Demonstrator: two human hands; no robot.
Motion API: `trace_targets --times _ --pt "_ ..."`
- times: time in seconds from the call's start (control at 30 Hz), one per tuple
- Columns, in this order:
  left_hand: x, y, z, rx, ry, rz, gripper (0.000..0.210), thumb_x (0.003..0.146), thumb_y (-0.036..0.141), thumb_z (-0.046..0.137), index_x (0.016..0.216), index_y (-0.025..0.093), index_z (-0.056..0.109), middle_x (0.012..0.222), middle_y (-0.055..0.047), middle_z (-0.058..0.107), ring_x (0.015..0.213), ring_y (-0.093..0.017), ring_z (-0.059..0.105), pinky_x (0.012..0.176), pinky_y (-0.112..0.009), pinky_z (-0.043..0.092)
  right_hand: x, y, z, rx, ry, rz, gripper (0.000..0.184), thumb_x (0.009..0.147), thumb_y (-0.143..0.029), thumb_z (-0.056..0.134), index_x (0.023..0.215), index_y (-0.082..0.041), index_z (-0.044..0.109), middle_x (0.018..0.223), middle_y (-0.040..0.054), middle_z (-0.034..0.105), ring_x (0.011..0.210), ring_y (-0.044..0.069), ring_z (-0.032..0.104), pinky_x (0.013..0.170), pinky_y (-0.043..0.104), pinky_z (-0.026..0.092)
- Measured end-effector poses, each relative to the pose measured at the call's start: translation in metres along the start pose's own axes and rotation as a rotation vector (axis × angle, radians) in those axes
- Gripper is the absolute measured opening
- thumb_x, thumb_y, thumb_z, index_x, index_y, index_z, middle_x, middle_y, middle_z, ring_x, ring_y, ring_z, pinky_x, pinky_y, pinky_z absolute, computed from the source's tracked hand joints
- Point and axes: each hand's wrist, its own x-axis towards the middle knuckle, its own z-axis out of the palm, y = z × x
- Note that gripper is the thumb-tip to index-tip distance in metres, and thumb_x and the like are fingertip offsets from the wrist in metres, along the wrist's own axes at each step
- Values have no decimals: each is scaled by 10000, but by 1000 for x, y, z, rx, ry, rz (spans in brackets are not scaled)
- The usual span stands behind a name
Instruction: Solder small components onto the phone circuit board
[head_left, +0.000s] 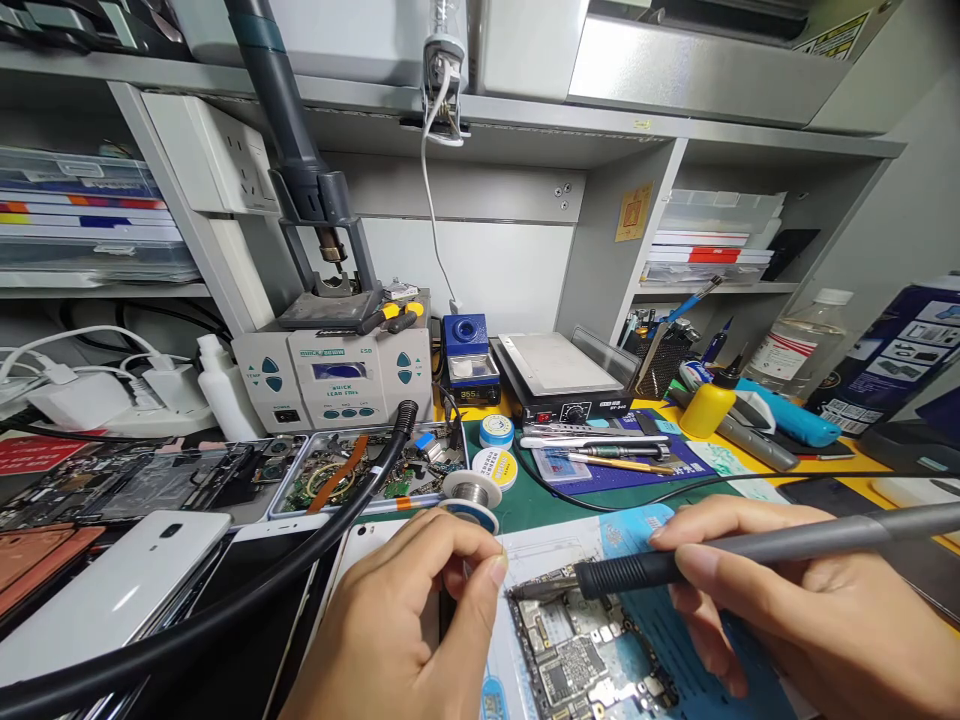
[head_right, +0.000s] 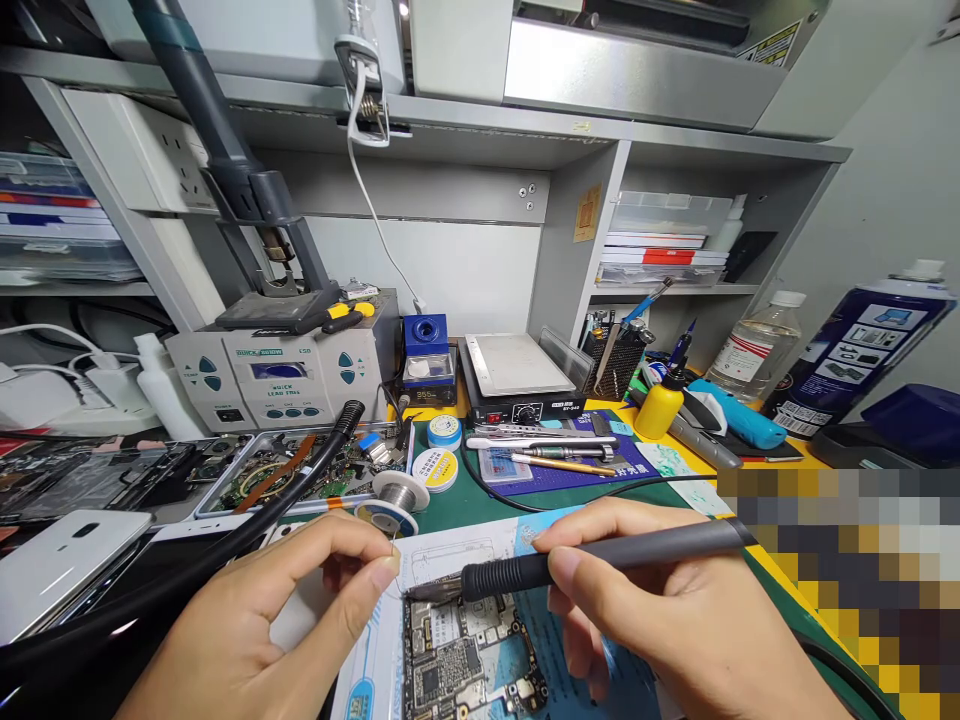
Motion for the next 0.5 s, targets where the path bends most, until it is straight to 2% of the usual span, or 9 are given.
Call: trace_targets --times 0.5 --pt "1 1 -1 2 7 -2 151 903 277 563 766 254 623 690 70 643 610 -91 619 588 -158 469 0 -2 2 54 18 41 214 749 -426 791 834 -236 744 560 -18 630 419 189 618 372 268 508"
